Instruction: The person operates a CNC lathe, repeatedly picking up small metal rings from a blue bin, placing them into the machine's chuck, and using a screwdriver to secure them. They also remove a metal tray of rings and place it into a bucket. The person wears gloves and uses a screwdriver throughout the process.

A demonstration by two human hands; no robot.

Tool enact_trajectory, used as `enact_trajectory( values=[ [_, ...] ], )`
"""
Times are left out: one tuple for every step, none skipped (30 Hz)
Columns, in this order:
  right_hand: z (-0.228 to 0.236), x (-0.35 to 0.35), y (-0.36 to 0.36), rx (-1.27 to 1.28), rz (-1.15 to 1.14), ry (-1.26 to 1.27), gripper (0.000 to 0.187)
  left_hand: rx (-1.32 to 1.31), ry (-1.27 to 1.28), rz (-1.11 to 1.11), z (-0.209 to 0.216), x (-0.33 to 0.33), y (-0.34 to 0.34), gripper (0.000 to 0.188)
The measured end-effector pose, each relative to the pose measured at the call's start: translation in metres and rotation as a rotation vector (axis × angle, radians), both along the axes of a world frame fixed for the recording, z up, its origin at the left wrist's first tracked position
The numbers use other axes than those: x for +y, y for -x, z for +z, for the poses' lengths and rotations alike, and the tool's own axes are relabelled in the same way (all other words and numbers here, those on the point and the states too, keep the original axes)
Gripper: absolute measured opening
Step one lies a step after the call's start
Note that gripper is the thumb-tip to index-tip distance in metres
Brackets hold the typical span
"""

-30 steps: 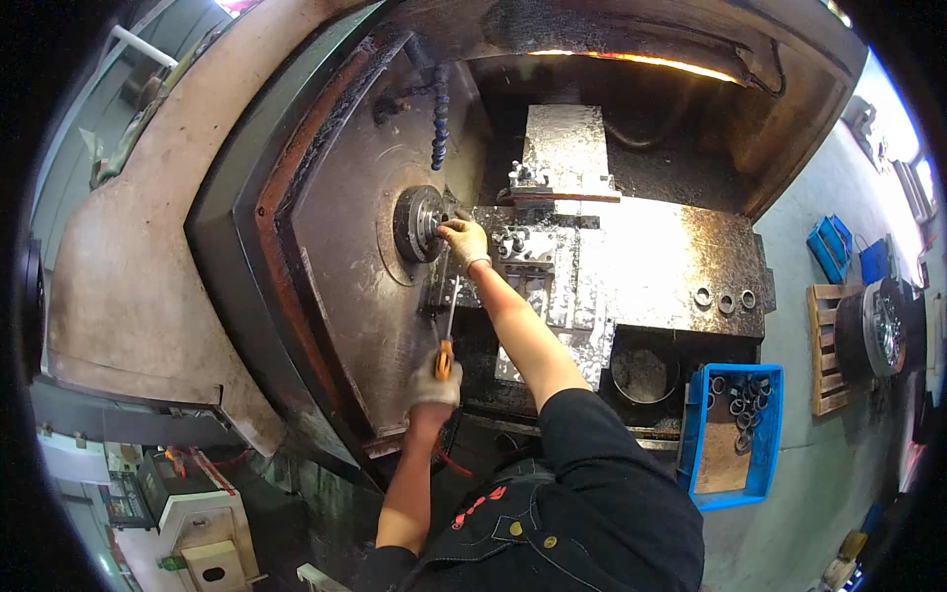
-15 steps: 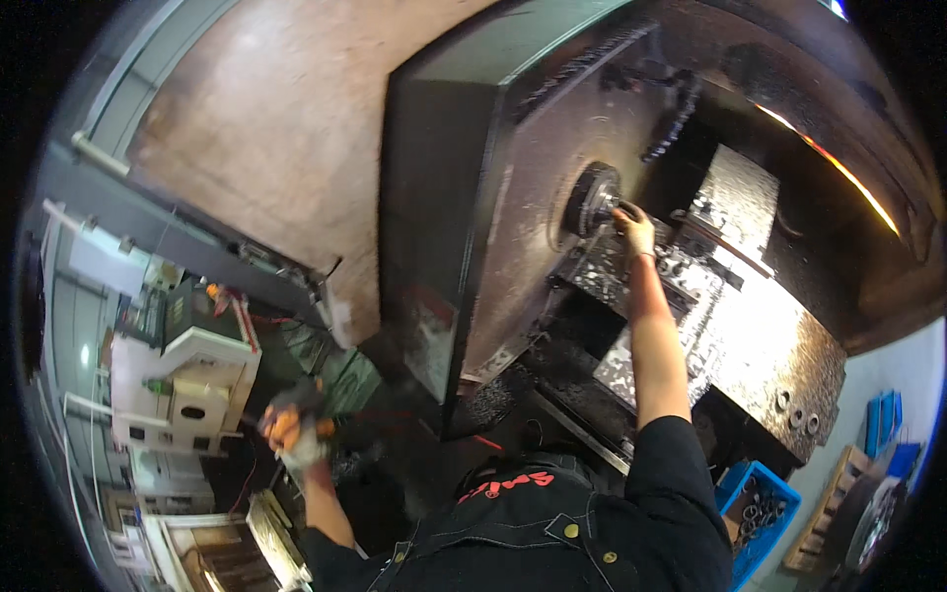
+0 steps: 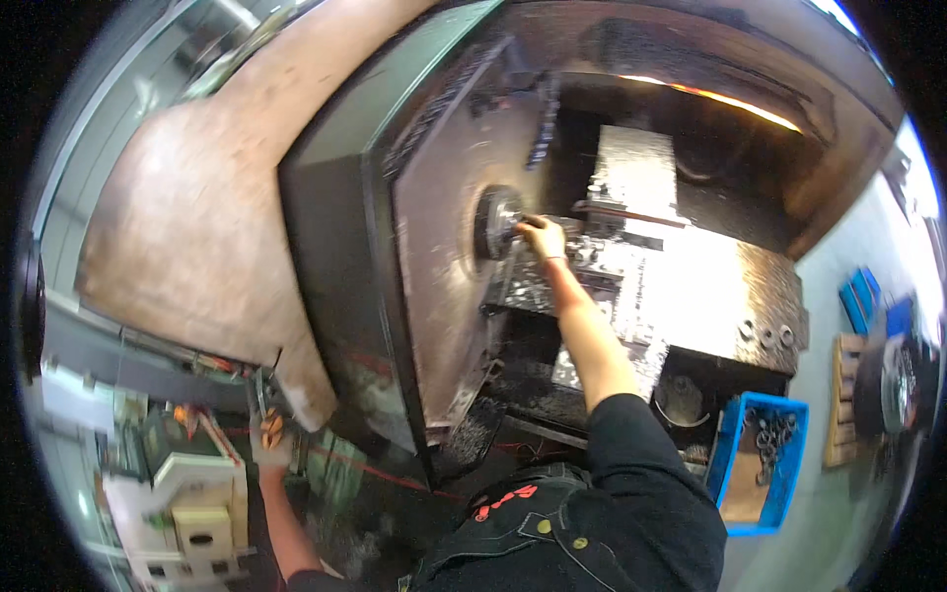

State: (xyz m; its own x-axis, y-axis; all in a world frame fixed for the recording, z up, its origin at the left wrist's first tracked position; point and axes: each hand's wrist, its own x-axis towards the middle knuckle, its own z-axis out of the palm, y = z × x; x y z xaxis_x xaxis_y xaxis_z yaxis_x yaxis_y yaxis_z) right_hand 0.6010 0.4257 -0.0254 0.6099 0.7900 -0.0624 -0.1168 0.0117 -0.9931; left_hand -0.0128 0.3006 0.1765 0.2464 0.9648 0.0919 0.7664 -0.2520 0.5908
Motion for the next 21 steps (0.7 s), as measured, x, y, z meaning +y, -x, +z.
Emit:
enact_trajectory(
  values=[
    [-0.001,0.001,0.000,0.046,-0.005,0.012,0.036,-0.035,0.018,0.017,0.006,0.002,-0.007,0.042],
    [0.001,0.000,-0.001,0.065,-0.008,0.051,0.036,-0.014,-0.014,0.081,0.010,-0.001,-0.020,0.044],
    [0.003,-0.002,0.000,0.091,0.000,0.089,0.036,0.008,-0.044,0.147,0.015,-0.005,-0.032,0.045],
    [0.011,-0.008,-0.003,0.164,0.016,0.091,0.036,0.005,-0.031,0.209,0.022,-0.008,-0.045,0.045],
    [-0.001,-0.004,-0.009,0.143,-0.028,0.058,0.035,0.002,-0.016,0.274,0.023,-0.007,-0.051,0.045],
    [-0.006,-0.002,-0.007,0.139,-0.051,0.029,0.034,0.104,-0.212,0.121,0.009,-0.005,-0.026,0.046],
    [-0.007,0.000,-0.006,0.127,-0.077,0.003,0.034,0.095,-0.229,0.077,0.003,0.000,-0.016,0.047],
    [-0.003,-0.001,-0.002,0.129,-0.077,0.027,0.034,0.089,-0.244,0.039,-0.002,0.003,-0.007,0.047],
    [0.006,-0.004,0.004,0.131,-0.071,0.053,0.035,0.084,-0.257,0.006,-0.003,0.002,-0.002,0.047],
    [0.011,-0.008,0.006,0.128,-0.079,0.078,0.035,0.044,-0.238,0.022,-0.001,0.004,-0.010,0.046],
    [0.012,-0.008,0.005,0.109,-0.083,0.083,0.034,0.005,-0.218,0.038,0.002,0.003,-0.019,0.045],
    [0.017,-0.007,0.008,0.095,-0.080,0.086,0.034,-0.028,-0.201,0.059,0.006,0.001,-0.025,0.044],
    [0.022,-0.008,0.012,0.081,-0.077,0.089,0.034,-0.083,-0.202,0.064,0.005,0.002,-0.021,0.043],
    [0.027,-0.012,0.013,0.106,-0.040,0.147,0.034,-0.137,-0.203,0.069,-0.001,0.008,-0.012,0.042],
    [0.027,-0.013,0.013,0.153,-0.008,0.124,0.034,-0.194,-0.206,0.072,-0.008,0.014,-0.001,0.041],
    [0.022,-0.012,0.008,0.200,0.021,0.103,0.034,-0.251,-0.205,0.073,-0.015,0.020,0.007,0.040],
    [0.017,-0.012,0.003,0.246,0.049,0.082,0.034,-0.309,-0.203,0.074,-0.022,0.024,0.013,0.039],
    [0.016,-0.014,-0.002,0.274,0.078,0.067,0.035,-0.290,-0.209,0.071,-0.020,0.023,0.007,0.039],
    [0.012,-0.019,0.000,0.325,0.074,0.015,0.035,-0.272,-0.216,0.070,-0.019,0.022,0.001,0.038],
    [0.007,-0.026,0.005,0.375,0.067,-0.039,0.036,-0.177,-0.232,0.063,-0.016,0.022,-0.005,0.037],
    [0.006,-0.032,0.011,0.420,0.063,-0.094,0.036,-0.085,-0.252,0.059,-0.013,0.021,-0.015,0.036]
  ],
)
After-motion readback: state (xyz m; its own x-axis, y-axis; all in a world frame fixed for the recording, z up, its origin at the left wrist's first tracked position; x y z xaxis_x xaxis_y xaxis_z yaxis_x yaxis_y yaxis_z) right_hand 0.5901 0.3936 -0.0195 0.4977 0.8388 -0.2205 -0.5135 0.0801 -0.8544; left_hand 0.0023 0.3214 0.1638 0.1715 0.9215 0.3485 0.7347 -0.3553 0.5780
